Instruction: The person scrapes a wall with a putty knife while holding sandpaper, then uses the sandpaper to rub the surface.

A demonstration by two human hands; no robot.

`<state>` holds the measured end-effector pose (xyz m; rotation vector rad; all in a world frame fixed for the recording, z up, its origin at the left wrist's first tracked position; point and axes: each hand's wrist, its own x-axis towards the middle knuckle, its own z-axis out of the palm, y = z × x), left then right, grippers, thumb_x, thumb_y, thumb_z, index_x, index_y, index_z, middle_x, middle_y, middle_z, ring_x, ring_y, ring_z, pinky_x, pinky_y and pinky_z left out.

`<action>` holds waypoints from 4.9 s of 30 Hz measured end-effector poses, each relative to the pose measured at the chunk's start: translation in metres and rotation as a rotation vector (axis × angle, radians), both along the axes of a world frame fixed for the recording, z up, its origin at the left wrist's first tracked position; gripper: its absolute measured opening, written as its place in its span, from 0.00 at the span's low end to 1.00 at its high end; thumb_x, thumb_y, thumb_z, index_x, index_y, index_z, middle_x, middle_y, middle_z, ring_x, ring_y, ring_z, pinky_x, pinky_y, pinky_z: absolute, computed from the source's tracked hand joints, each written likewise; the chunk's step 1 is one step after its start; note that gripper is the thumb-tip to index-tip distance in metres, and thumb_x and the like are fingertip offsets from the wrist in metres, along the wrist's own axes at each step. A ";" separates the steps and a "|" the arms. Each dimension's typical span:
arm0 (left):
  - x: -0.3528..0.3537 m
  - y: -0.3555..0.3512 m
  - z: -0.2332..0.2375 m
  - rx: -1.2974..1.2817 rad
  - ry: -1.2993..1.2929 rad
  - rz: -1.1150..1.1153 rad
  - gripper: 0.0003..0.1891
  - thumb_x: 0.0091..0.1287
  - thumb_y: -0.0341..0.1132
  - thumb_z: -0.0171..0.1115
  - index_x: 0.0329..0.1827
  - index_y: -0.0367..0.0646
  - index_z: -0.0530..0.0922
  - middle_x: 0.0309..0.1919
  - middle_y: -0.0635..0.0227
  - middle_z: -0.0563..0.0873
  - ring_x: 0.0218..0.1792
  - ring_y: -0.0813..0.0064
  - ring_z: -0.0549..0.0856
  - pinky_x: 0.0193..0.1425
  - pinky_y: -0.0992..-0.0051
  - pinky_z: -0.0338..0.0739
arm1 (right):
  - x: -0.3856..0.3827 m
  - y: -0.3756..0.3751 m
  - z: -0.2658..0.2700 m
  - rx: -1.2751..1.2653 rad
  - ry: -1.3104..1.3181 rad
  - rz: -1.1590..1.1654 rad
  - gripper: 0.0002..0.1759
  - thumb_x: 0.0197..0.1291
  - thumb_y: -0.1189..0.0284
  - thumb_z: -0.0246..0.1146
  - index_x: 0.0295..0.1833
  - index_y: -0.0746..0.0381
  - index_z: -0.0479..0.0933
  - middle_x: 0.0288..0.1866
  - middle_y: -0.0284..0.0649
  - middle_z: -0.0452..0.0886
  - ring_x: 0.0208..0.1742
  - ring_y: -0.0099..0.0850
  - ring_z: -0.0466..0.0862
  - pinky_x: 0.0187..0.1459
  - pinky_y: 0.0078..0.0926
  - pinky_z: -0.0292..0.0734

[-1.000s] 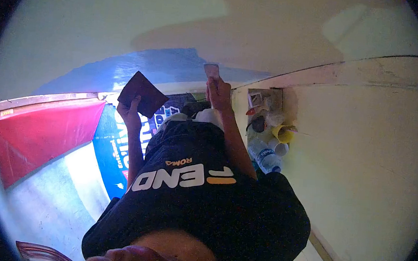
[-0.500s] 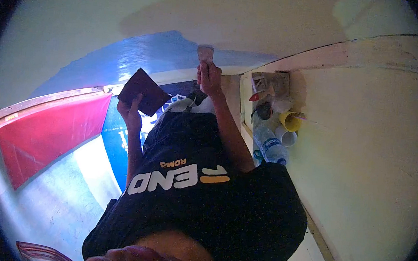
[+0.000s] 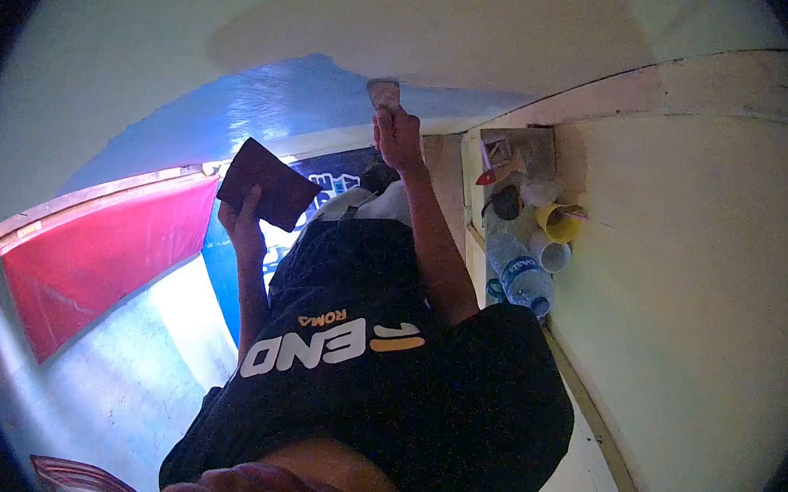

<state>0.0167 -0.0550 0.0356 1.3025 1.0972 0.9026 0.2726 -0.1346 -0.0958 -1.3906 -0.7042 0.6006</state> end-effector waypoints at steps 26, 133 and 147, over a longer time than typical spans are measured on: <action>0.012 0.009 0.005 -0.058 -0.039 -0.072 0.19 0.63 0.29 0.65 0.57 0.35 0.76 0.47 0.63 0.84 0.47 0.74 0.82 0.50 0.73 0.77 | -0.004 -0.001 0.003 0.062 0.089 -0.074 0.20 0.72 0.60 0.52 0.31 0.64 0.71 0.13 0.32 0.71 0.11 0.19 0.70 0.13 0.20 0.65; 0.010 0.030 -0.015 -0.160 -0.084 -0.041 0.16 0.62 0.30 0.66 0.52 0.35 0.78 0.43 0.65 0.84 0.44 0.75 0.81 0.51 0.74 0.73 | 0.000 -0.005 0.032 0.041 0.143 -0.031 0.26 0.72 0.56 0.51 0.23 0.61 0.70 0.12 0.32 0.68 0.10 0.19 0.68 0.12 0.21 0.63; 0.005 0.034 -0.023 -0.185 -0.038 -0.037 0.16 0.62 0.30 0.66 0.52 0.36 0.78 0.43 0.66 0.84 0.44 0.75 0.81 0.51 0.73 0.73 | -0.004 -0.011 0.038 0.036 0.217 -0.019 0.22 0.71 0.59 0.55 0.27 0.63 0.72 0.14 0.32 0.70 0.12 0.18 0.69 0.13 0.19 0.64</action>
